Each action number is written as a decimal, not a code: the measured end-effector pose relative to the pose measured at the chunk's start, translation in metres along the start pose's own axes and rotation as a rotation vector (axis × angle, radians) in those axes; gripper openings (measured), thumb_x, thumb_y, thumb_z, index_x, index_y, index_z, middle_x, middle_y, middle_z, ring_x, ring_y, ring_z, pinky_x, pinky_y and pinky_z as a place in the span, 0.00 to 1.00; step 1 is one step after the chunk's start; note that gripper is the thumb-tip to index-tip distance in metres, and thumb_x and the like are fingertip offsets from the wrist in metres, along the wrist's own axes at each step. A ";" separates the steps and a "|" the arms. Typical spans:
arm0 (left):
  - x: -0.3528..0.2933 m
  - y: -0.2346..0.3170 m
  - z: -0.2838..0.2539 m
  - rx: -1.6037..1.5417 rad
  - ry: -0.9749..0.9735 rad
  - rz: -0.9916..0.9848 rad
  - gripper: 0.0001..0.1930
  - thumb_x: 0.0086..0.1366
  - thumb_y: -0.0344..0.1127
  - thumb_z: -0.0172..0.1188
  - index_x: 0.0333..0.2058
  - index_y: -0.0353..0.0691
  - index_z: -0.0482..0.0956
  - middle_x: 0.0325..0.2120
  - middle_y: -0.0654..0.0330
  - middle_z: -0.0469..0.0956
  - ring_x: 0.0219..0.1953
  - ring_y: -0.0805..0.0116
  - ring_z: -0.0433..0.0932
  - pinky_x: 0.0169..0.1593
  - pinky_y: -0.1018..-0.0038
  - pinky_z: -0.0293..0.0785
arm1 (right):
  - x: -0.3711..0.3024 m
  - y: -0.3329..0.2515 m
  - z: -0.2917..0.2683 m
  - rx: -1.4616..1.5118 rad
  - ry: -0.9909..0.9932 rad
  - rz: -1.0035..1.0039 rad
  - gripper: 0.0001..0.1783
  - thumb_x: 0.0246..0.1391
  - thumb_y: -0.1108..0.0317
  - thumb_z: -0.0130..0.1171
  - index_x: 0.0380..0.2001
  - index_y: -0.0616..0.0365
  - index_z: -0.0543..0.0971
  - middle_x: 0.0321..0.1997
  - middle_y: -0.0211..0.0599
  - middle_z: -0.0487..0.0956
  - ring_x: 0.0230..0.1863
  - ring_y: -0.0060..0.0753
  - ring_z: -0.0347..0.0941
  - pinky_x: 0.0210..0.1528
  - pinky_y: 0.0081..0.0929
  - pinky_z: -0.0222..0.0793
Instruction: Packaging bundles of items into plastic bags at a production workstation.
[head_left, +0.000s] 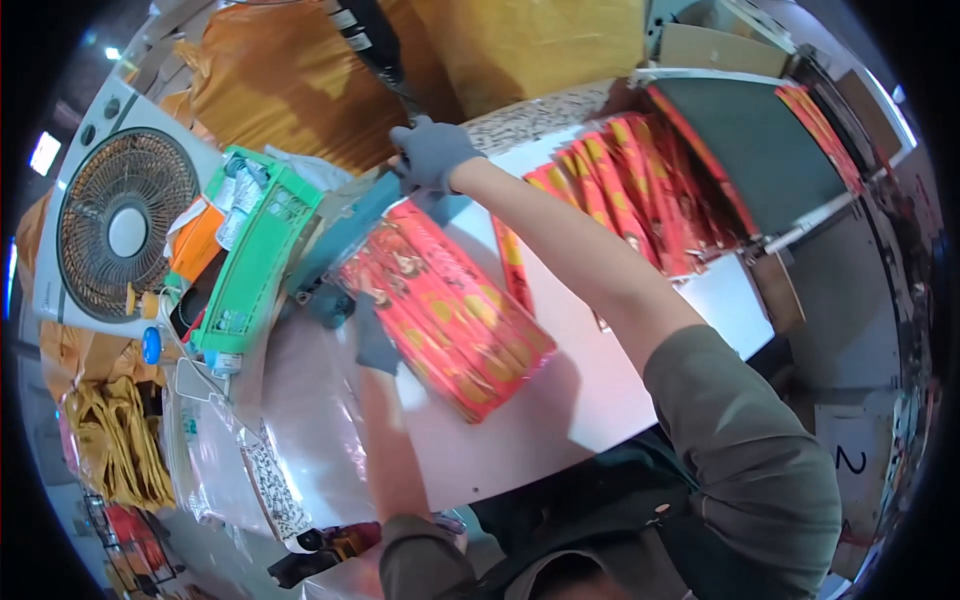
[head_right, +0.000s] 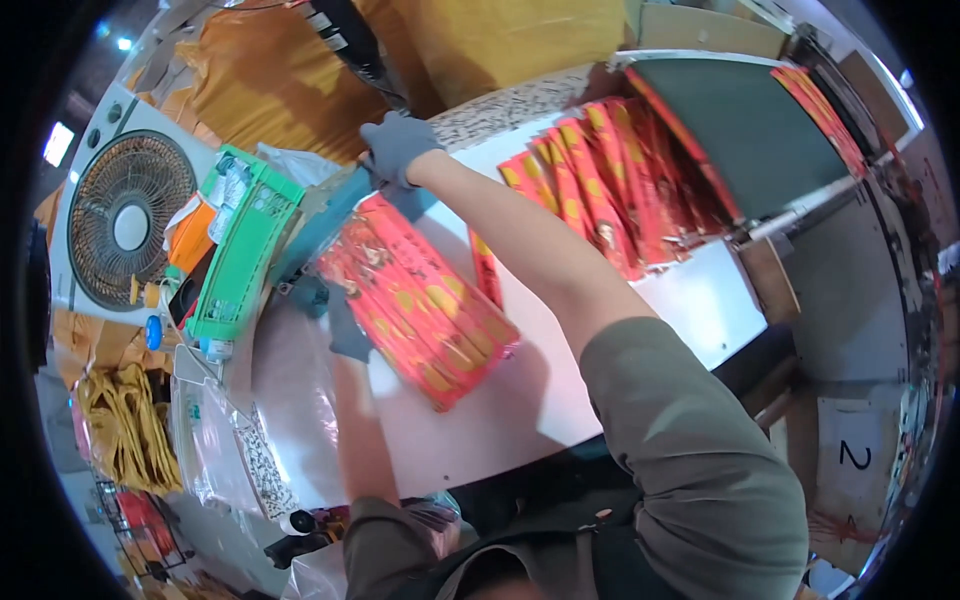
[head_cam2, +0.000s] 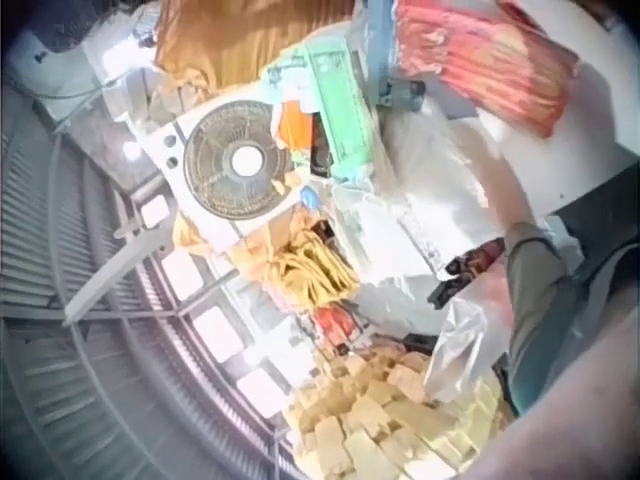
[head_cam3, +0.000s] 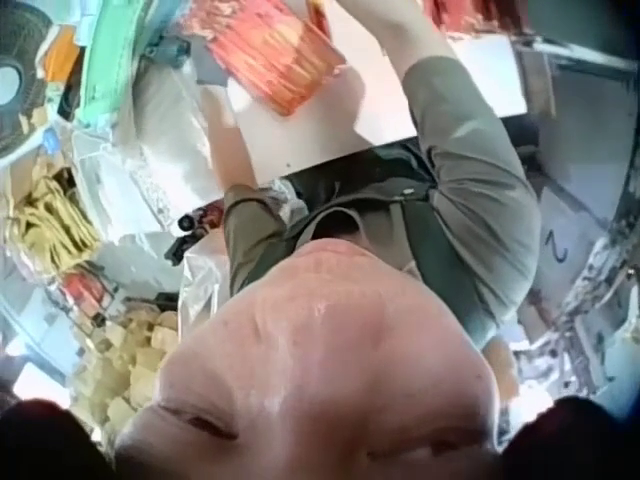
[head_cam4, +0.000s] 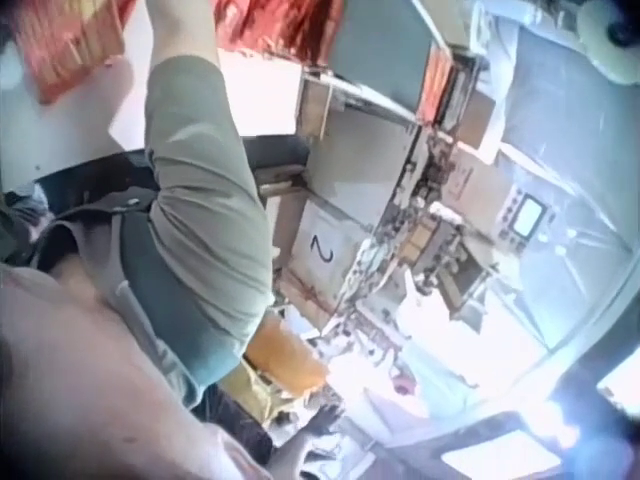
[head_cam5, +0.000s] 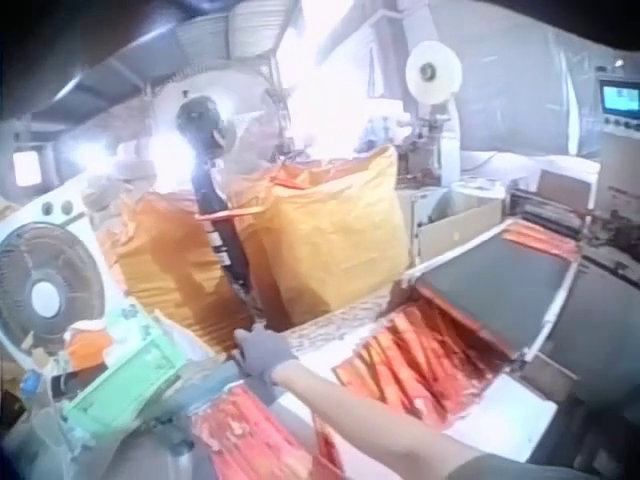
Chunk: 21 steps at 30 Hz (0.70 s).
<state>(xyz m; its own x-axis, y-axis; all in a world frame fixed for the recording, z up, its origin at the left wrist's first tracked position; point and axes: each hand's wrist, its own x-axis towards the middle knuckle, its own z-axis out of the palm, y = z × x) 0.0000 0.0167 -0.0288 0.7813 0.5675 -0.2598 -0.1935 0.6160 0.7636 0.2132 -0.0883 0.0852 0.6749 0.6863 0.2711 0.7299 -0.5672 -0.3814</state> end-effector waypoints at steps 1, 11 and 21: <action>0.003 0.006 -0.012 -0.002 -0.006 -0.008 0.21 0.62 0.44 0.55 0.50 0.40 0.68 0.45 0.61 0.72 0.45 0.69 0.74 0.46 0.68 0.71 | -0.011 0.004 -0.008 -0.006 0.000 0.008 0.22 0.52 0.49 0.51 0.46 0.49 0.71 0.41 0.50 0.74 0.44 0.50 0.73 0.43 0.41 0.69; -0.038 -0.038 0.094 1.177 -0.400 0.489 0.27 0.56 0.34 0.63 0.52 0.35 0.64 0.44 0.56 0.71 0.47 0.67 0.72 0.46 0.76 0.71 | -0.167 0.145 -0.058 -0.585 0.233 0.368 0.50 0.42 0.38 0.58 0.61 0.57 0.55 0.54 0.60 0.65 0.54 0.59 0.64 0.54 0.48 0.61; 0.035 -0.114 0.173 0.267 -0.279 -0.246 0.28 0.63 0.40 0.54 0.58 0.38 0.57 0.58 0.51 0.57 0.56 0.54 0.65 0.56 0.57 0.68 | -0.198 0.212 -0.095 0.166 -0.053 0.578 0.61 0.30 0.29 0.61 0.58 0.67 0.59 0.50 0.64 0.71 0.52 0.57 0.69 0.53 0.38 0.65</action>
<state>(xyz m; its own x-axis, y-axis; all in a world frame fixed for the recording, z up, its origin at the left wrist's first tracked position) 0.1519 -0.1287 -0.0228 0.9218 0.2307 -0.3116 0.1493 0.5306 0.8344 0.2446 -0.3883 0.0346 0.9480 0.3118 -0.0638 0.2168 -0.7795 -0.5877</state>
